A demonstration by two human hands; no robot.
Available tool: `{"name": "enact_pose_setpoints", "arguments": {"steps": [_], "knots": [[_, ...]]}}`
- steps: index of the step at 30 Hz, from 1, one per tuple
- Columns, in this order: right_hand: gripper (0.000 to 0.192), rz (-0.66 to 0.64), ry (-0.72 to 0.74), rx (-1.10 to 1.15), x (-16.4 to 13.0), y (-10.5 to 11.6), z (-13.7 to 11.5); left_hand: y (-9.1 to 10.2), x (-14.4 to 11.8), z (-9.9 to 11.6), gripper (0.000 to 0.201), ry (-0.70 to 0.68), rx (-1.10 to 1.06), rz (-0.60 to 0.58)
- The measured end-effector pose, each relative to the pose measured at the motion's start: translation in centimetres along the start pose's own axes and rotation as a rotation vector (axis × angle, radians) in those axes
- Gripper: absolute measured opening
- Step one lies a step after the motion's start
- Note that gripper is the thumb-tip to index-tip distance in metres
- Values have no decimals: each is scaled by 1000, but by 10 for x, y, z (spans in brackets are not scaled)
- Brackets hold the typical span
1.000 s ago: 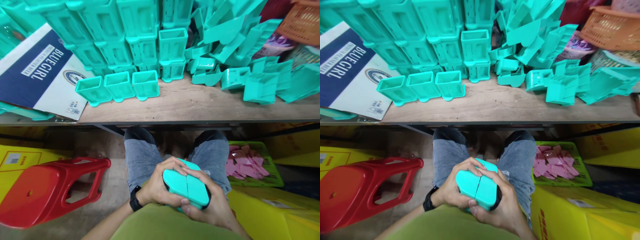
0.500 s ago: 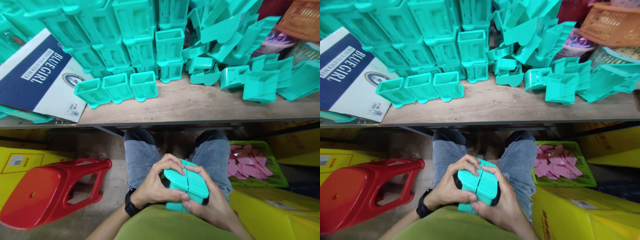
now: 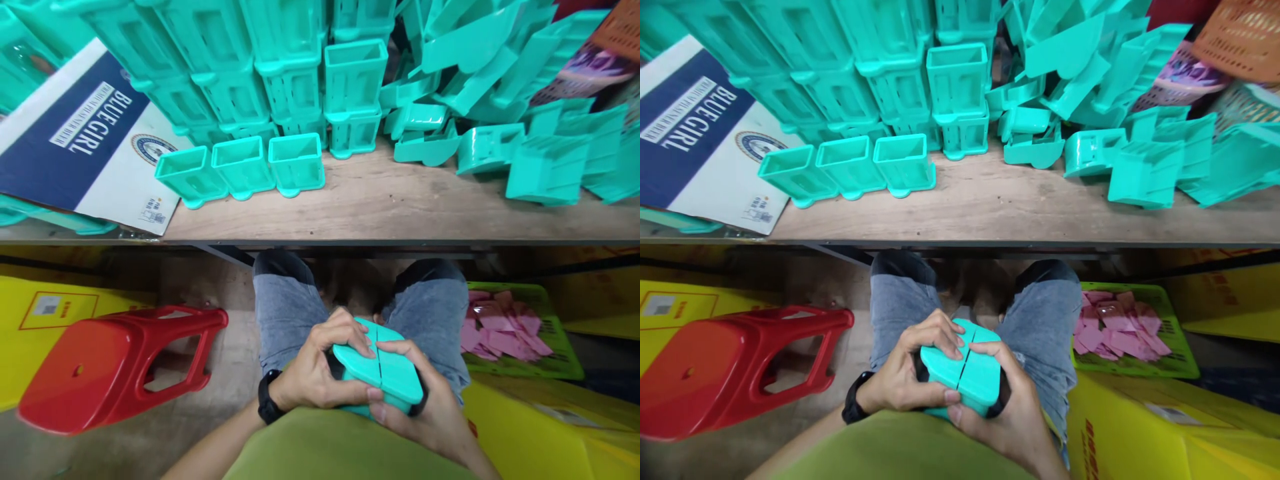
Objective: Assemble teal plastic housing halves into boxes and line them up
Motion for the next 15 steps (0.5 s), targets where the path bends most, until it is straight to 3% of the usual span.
{"name": "enact_pose_setpoints", "arguments": {"steps": [9,15], "knots": [[63,20,-58,21,1,-2,-8,4,6,10,39,30,43,-27],[69,-38,-67,-23,4,6,8,4,6,6,37,-21,86,-11]]}}
Point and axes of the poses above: each hand's wrist, its own x-axis towards the middle knuckle, its own y-axis out of the back of the hand, z = x × y, the point moved 1 cm from there along x, towards the middle knuckle
